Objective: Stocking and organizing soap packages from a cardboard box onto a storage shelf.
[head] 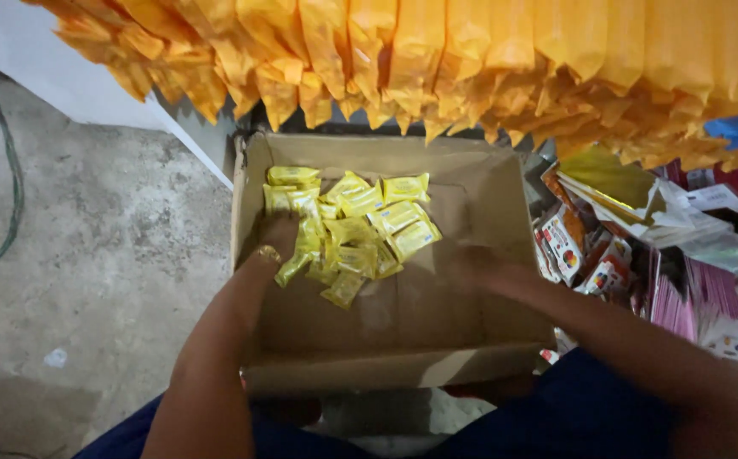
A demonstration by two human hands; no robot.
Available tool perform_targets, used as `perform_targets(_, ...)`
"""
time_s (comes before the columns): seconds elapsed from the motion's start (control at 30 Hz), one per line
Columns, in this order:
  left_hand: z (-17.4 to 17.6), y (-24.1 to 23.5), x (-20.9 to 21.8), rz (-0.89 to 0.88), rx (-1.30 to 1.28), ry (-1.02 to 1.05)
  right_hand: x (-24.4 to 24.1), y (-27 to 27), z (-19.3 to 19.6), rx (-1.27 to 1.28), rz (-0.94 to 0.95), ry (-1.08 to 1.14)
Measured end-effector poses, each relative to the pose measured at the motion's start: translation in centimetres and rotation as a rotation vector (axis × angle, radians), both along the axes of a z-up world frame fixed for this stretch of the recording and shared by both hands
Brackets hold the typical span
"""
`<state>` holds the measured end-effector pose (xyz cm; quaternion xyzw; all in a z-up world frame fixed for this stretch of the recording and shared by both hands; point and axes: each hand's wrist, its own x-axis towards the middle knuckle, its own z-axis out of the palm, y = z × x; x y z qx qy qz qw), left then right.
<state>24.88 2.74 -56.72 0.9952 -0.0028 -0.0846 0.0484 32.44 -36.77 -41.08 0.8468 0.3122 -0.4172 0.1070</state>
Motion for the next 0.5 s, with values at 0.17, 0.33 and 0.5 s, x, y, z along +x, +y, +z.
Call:
perform_targets(0.17,-7.4,1.0,0.0,0.035,-0.156,0.153,-1.6,15.7,-3.5,0.287,-0.313,0.296)
perform_targets(0.33,1.5,-1.9,-0.7,0.051,-0.306,-0.063,-2.3,21.6,-7.0,0.624,-1.21,0.785)
perform_targets(0.5,13.5,-2.6,-1.0,-0.211,-0.293,-0.159,-0.1,18.6,-7.4,0.975,-1.346,0.897)
